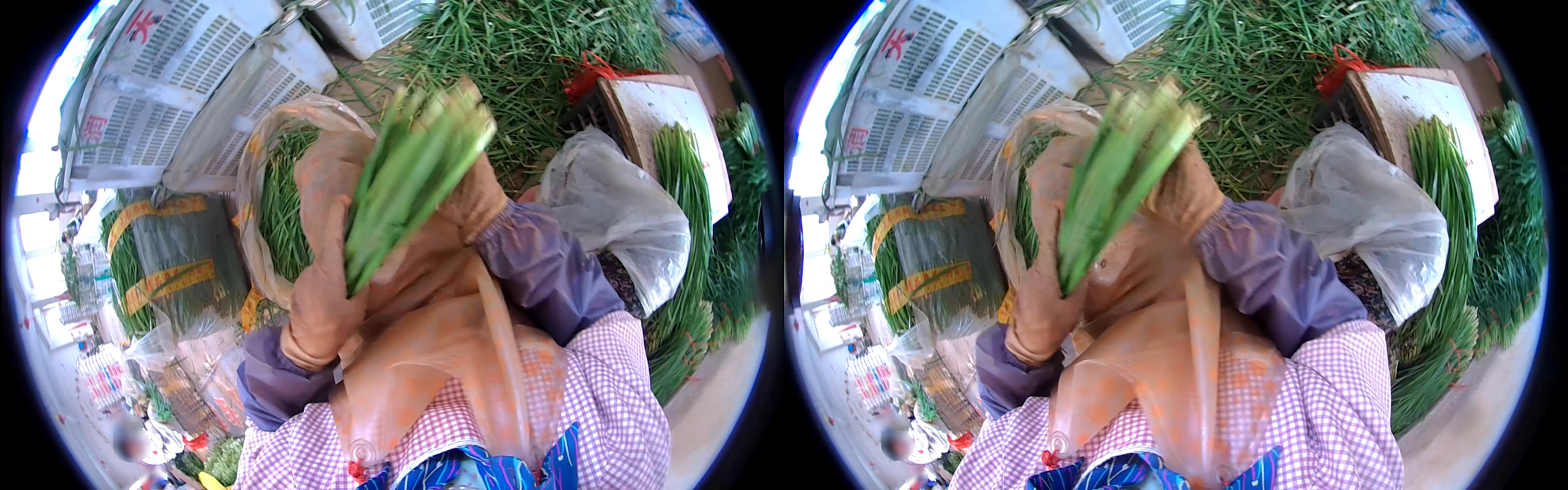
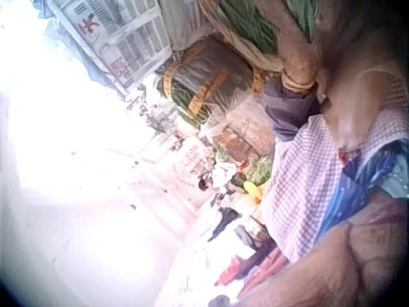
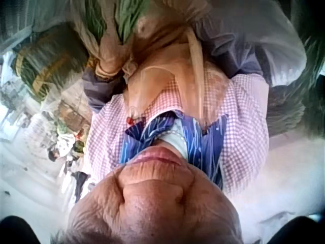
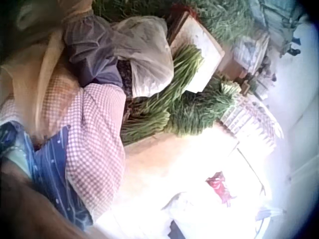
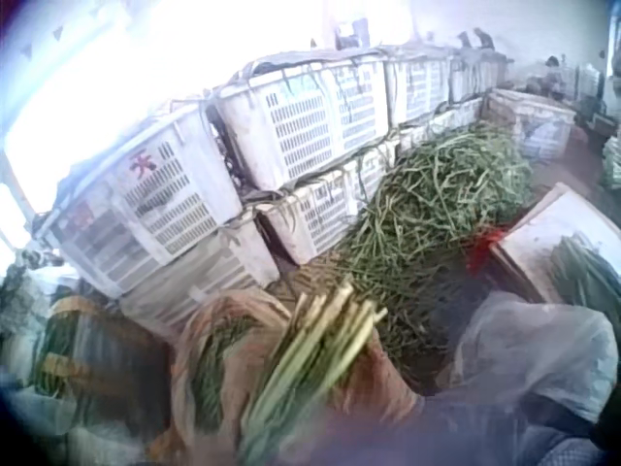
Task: The person picks up bundles of green onions, peels away damaged outer leaves by hand, and sorts the cleaned bundles into piles.
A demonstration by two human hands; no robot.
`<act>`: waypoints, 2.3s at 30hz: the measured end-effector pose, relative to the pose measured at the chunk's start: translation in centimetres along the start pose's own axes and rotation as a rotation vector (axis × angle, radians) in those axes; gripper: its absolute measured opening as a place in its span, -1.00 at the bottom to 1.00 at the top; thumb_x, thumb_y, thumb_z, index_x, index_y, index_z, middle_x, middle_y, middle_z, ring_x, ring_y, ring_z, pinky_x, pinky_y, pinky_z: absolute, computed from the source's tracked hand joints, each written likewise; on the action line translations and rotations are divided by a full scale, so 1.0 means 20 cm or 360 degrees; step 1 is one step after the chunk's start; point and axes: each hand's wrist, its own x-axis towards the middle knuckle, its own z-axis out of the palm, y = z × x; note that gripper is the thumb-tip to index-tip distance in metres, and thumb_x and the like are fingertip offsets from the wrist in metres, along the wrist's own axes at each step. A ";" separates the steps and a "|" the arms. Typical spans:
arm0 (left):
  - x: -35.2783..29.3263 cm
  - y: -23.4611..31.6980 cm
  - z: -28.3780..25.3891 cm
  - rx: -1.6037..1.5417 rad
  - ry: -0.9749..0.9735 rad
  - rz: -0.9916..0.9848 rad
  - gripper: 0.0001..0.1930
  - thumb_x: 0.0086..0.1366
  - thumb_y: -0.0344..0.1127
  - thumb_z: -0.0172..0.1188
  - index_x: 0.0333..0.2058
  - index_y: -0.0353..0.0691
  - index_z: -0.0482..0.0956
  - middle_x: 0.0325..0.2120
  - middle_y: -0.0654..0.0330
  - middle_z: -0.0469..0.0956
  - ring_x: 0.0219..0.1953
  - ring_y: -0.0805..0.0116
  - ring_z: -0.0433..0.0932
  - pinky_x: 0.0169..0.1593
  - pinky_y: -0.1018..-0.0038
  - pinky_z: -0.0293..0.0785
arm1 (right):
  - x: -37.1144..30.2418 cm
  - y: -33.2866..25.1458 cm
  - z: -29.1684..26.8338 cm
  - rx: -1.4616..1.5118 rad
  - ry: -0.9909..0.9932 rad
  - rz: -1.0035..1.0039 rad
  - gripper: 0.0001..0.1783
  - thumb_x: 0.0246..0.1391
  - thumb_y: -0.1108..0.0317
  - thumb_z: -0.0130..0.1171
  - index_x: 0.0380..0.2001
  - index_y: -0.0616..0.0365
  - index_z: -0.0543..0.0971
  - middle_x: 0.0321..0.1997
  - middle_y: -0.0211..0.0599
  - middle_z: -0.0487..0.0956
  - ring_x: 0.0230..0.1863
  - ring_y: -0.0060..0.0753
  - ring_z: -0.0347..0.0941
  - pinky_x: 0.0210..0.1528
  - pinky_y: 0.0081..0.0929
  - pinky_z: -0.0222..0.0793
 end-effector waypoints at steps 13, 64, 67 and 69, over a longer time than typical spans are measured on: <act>0.28 0.06 -0.08 -0.1398 -0.0298 0.0158 -0.11 0.04 -0.33 0.31 0.29 -0.29 -0.02 0.16 0.09 0.26 0.22 0.30 0.19 0.26 0.41 0.07 | -0.09 -0.10 0.03 0.0144 -0.0805 0.0037 -0.08 0.18 -0.33 -0.38 0.30 0.27 0.01 0.05 0.05 0.41 0.03 -0.07 0.38 0.23 -0.03 0.13; 0.14 -0.03 0.34 -0.2400 -0.0924 -0.0487 -0.38 0.06 -0.58 0.23 0.14 -0.26 0.30 -0.10 0.25 0.51 -0.13 0.46 0.48 -0.02 0.49 0.44 | -0.30 -0.80 0.28 -0.3799 0.0918 -0.1406 -0.74 0.02 0.34 0.23 -0.17 0.07 0.55 -0.21 -0.20 0.57 -0.23 -0.27 0.51 -0.15 -0.49 0.40; 0.15 -0.05 0.33 -0.2426 -0.0881 -0.0620 -0.45 0.11 -0.56 0.19 0.12 -0.27 0.32 -0.11 0.22 0.52 -0.13 0.44 0.50 -0.02 0.47 0.45 | -0.27 -0.53 0.50 -0.4486 -0.0065 -0.0865 -0.72 -0.04 0.25 0.26 -0.21 0.00 0.61 -0.07 -0.27 0.52 0.07 -0.19 0.35 0.24 -0.25 0.12; 0.15 -0.06 0.33 -0.2503 -0.0950 -0.0686 -0.48 0.15 -0.53 0.15 0.12 -0.27 0.32 -0.09 0.20 0.52 -0.11 0.41 0.51 -0.01 0.46 0.45 | -0.24 -0.36 0.53 -0.4488 -0.0273 -0.0285 -0.74 -0.09 0.18 0.27 -0.29 0.01 0.62 -0.13 -0.26 0.52 0.04 -0.17 0.37 0.22 -0.20 0.09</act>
